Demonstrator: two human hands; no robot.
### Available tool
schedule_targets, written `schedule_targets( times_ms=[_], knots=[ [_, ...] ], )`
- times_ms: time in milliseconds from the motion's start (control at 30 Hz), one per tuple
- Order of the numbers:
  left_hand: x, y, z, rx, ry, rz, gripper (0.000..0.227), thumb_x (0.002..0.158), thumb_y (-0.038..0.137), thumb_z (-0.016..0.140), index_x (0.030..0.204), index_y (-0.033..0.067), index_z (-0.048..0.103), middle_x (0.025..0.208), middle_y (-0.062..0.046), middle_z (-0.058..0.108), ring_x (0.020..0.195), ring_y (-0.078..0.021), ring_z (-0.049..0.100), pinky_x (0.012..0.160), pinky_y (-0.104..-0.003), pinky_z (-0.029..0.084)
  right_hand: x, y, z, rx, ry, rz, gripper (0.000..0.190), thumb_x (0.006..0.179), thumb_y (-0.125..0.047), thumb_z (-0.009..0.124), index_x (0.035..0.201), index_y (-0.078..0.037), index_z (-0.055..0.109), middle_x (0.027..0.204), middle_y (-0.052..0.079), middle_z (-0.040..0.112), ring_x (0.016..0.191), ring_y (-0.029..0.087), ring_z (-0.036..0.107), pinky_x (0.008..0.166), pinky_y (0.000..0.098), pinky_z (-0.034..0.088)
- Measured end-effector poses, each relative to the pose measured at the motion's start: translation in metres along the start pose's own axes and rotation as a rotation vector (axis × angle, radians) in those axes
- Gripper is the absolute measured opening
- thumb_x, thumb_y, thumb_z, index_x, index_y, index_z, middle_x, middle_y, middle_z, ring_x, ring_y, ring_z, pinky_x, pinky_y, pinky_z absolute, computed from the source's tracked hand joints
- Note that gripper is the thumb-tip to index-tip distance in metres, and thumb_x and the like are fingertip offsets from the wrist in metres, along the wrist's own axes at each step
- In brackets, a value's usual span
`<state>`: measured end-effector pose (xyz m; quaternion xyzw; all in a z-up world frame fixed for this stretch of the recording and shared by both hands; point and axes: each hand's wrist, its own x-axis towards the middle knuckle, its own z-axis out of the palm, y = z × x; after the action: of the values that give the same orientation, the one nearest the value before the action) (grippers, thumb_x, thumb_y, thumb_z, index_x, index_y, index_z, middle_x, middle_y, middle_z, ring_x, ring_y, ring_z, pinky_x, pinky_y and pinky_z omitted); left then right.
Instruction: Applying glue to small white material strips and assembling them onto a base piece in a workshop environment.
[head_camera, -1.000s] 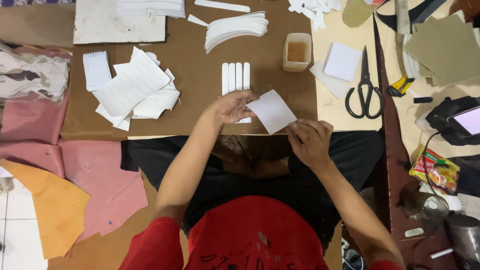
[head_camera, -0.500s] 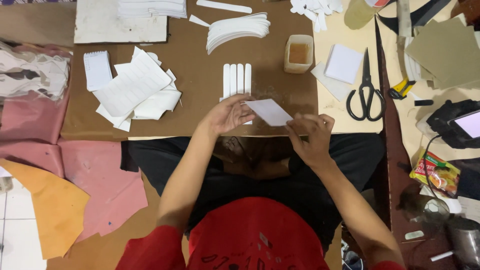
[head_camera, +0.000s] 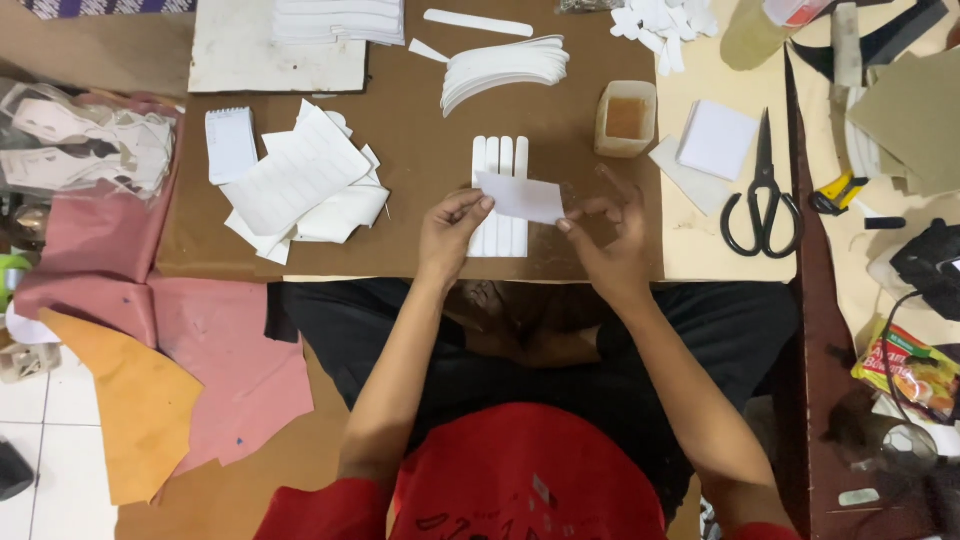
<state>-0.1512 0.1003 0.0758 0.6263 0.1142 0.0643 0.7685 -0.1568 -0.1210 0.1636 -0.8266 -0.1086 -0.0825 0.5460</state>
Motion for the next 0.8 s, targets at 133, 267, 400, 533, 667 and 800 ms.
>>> schedule_targets(
  times_ms=[133, 267, 400, 533, 667, 800],
  knots=[
    [-0.003, 0.006, -0.003, 0.142, 0.042, 0.028, 0.029, 0.087, 0.030, 0.087, 0.109, 0.0123, 0.080, 0.088, 0.000, 0.066, 0.084, -0.0035, 0.055, 0.075, -0.022, 0.048, 0.008, 0.012, 0.017, 0.074, 0.023, 0.096, 0.066, 0.094, -0.012, 0.080, 0.148, -0.012, 0.043, 0.091, 0.000, 0.069, 0.100, 0.019, 0.068, 0.114, 0.0479, 0.037],
    [0.006, -0.014, -0.016, 0.346, 0.131, 0.034, 0.023, 0.085, 0.027, 0.087, 0.102, 0.0133, 0.082, 0.077, -0.004, 0.066, 0.079, -0.0102, 0.060, 0.073, -0.027, 0.050, 0.011, 0.041, 0.036, 0.091, 0.009, 0.380, 0.060, 0.090, -0.023, 0.083, 0.136, -0.009, 0.047, 0.093, 0.002, 0.073, 0.093, 0.015, 0.065, 0.094, 0.0379, 0.050],
    [0.021, -0.022, -0.024, 0.501, 0.172, 0.005, 0.020, 0.085, 0.031, 0.085, 0.099, 0.0173, 0.083, 0.075, -0.005, 0.067, 0.078, -0.0159, 0.066, 0.071, -0.031, 0.052, 0.021, 0.058, 0.050, 0.098, -0.003, 0.458, 0.060, 0.090, -0.028, 0.083, 0.137, -0.013, 0.049, 0.097, 0.003, 0.076, 0.093, 0.016, 0.066, 0.086, 0.0352, 0.053],
    [0.035, -0.019, -0.027, 0.593, 0.176, -0.098, 0.024, 0.085, 0.040, 0.083, 0.099, 0.0217, 0.083, 0.079, -0.007, 0.072, 0.083, -0.0227, 0.071, 0.073, -0.037, 0.054, 0.032, 0.069, 0.061, 0.093, 0.010, 0.499, 0.060, 0.089, -0.028, 0.084, 0.134, -0.010, 0.050, 0.108, 0.008, 0.074, 0.103, 0.019, 0.069, 0.088, 0.0388, 0.055],
    [0.051, 0.000, -0.019, 0.609, 0.180, -0.173, 0.023, 0.086, 0.031, 0.081, 0.102, 0.0142, 0.081, 0.087, -0.011, 0.076, 0.090, -0.0276, 0.074, 0.073, -0.039, 0.058, 0.049, 0.069, 0.066, 0.079, -0.027, 0.593, 0.060, 0.091, -0.028, 0.080, 0.137, -0.008, 0.046, 0.102, 0.010, 0.072, 0.078, 0.016, 0.069, 0.059, 0.0264, 0.056],
    [0.063, 0.017, -0.005, 0.659, 0.203, -0.173, 0.033, 0.083, 0.021, 0.082, 0.109, 0.0027, 0.077, 0.090, -0.017, 0.077, 0.092, -0.0335, 0.074, 0.073, -0.043, 0.060, 0.063, 0.085, 0.072, 0.011, -0.020, 0.581, 0.055, 0.091, -0.027, 0.080, 0.132, -0.010, 0.047, 0.098, 0.009, 0.072, 0.069, 0.014, 0.070, 0.051, 0.0240, 0.057]
  ],
)
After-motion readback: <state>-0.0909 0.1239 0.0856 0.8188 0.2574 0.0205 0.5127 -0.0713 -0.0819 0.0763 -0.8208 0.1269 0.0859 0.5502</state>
